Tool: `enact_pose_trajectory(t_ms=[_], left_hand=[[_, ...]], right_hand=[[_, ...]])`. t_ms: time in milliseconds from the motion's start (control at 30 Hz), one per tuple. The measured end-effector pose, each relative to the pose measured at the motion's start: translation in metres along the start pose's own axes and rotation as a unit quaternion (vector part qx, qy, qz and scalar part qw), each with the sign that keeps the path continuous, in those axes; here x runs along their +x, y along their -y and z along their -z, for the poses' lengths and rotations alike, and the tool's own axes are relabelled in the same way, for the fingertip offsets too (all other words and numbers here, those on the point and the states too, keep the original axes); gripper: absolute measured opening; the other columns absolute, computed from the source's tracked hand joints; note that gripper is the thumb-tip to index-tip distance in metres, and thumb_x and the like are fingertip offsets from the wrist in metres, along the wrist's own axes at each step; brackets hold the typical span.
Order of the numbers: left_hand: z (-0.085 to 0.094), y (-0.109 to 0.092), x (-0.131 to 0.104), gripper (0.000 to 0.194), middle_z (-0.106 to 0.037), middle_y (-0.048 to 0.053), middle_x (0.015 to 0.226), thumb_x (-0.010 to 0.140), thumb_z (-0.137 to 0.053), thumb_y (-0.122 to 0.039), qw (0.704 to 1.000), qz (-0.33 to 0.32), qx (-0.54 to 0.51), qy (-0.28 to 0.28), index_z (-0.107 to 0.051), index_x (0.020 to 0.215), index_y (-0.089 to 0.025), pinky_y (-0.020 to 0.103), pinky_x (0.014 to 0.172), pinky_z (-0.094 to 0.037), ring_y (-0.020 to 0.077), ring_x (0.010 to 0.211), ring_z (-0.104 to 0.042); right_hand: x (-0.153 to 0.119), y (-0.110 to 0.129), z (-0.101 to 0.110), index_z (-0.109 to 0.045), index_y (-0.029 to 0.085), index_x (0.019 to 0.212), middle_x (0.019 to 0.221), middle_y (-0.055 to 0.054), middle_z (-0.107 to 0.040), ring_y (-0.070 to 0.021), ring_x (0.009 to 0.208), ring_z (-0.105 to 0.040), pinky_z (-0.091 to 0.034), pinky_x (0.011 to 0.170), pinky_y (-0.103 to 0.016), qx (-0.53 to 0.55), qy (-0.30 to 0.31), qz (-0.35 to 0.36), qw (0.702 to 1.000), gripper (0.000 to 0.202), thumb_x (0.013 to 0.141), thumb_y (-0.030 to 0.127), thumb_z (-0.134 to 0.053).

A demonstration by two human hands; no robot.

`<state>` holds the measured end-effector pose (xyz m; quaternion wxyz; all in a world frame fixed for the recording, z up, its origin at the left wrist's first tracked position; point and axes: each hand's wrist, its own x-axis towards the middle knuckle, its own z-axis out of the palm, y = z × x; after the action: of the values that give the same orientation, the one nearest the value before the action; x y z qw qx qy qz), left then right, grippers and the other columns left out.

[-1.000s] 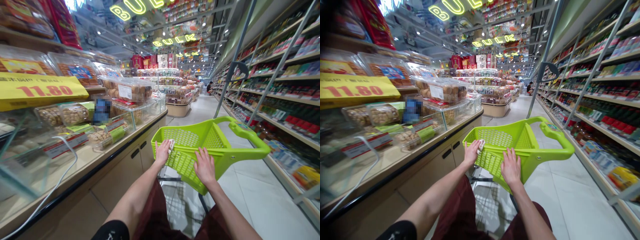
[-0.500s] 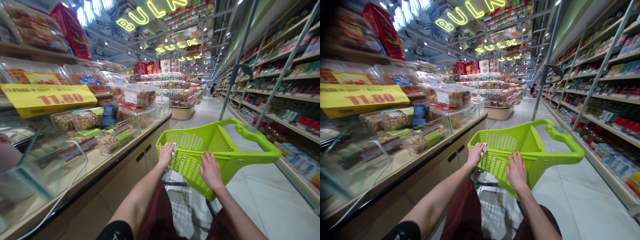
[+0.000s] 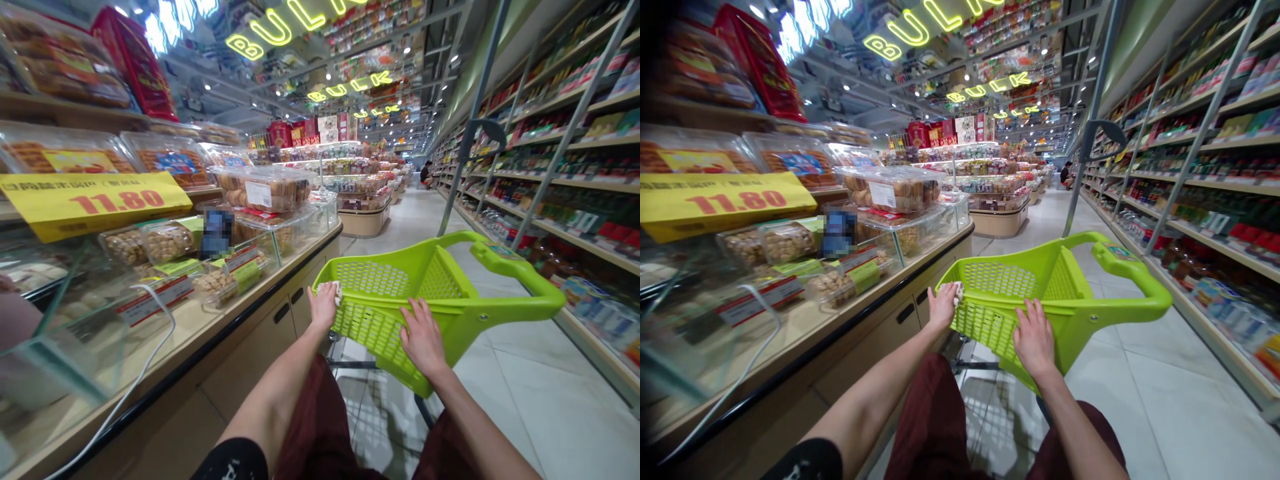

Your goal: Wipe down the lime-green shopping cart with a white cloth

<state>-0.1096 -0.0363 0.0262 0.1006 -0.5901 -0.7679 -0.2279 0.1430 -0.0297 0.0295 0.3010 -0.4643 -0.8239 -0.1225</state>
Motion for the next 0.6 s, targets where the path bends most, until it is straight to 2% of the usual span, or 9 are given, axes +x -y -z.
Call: enact_pose_trajectory(t_ms=[100,200,267,367,433,500,600], left_hand=[[-0.002,-0.025,-0.005,0.045,-0.044,0.003,0.133,0.084,-0.030,-0.010,0.997,-0.069,-0.027,0.009,-0.042,0.124,-0.028,0.056,0.106,-0.001,0.0173,0.124,-0.037],[-0.002,-0.030,-0.007,0.046,-0.044,0.002,0.133,0.084,-0.030,-0.010,0.994,-0.097,-0.044,0.004,-0.042,0.125,-0.029,0.055,0.106,0.000,0.0173,0.124,-0.037],[-0.001,-0.020,-0.005,0.044,-0.044,0.003,0.133,0.085,-0.030,-0.013,0.996,-0.071,-0.045,-0.002,-0.043,0.124,-0.028,0.055,0.106,0.000,0.0180,0.123,-0.038],[0.001,-0.002,-0.001,0.043,-0.044,0.004,0.133,0.085,-0.029,-0.014,0.999,0.014,-0.036,-0.005,-0.044,0.123,-0.027,0.057,0.105,-0.002,0.0190,0.122,-0.039],[0.002,0.001,-0.001,0.043,-0.044,0.005,0.133,0.085,-0.029,-0.014,0.999,0.042,-0.034,-0.004,-0.044,0.123,-0.027,0.057,0.105,-0.003,0.0186,0.122,-0.039],[0.002,-0.008,-0.002,0.044,-0.045,0.004,0.133,0.085,-0.029,-0.013,0.999,0.019,-0.038,0.000,-0.044,0.123,-0.028,0.057,0.105,-0.003,0.0175,0.123,-0.038],[0.000,-0.039,-0.008,0.046,-0.045,0.003,0.133,0.083,-0.032,-0.011,0.997,-0.066,-0.049,0.008,-0.042,0.124,-0.030,0.056,0.105,-0.003,0.0165,0.123,-0.038]], right_hand=[[0.000,0.000,0.002,-0.056,0.013,0.111,0.131,-0.013,-0.042,-0.0269,0.129,-0.022,-0.038,0.093,-0.045,0.003,0.005,-0.002,1.000,0.036,0.077,0.015,-0.042],[0.000,-0.003,0.005,-0.056,0.012,0.111,0.131,-0.013,-0.042,-0.0269,0.128,-0.023,-0.038,0.093,-0.045,0.007,0.008,0.000,1.000,0.036,0.077,0.015,-0.042],[0.000,-0.005,0.005,-0.055,0.013,0.112,0.131,-0.012,-0.042,-0.0264,0.128,-0.024,-0.038,0.093,-0.045,0.014,0.008,0.005,1.000,0.037,0.077,0.015,-0.042],[-0.001,-0.006,0.004,-0.055,0.014,0.112,0.131,-0.012,-0.042,-0.0257,0.128,-0.024,-0.038,0.093,-0.045,0.024,0.004,0.009,1.000,0.038,0.077,0.014,-0.042],[-0.001,-0.005,0.003,-0.055,0.014,0.112,0.132,-0.012,-0.042,-0.0259,0.129,-0.023,-0.038,0.093,-0.045,0.029,0.000,0.006,1.000,0.038,0.076,0.014,-0.041],[-0.001,-0.003,0.002,-0.055,0.013,0.111,0.132,-0.013,-0.041,-0.0264,0.129,-0.022,-0.038,0.094,-0.045,0.032,-0.001,0.001,0.999,0.038,0.076,0.014,-0.041],[-0.001,-0.001,0.002,-0.056,0.012,0.111,0.133,-0.014,-0.040,-0.0273,0.130,-0.021,-0.037,0.095,-0.045,0.038,0.000,-0.004,0.999,0.038,0.076,0.014,-0.042]])
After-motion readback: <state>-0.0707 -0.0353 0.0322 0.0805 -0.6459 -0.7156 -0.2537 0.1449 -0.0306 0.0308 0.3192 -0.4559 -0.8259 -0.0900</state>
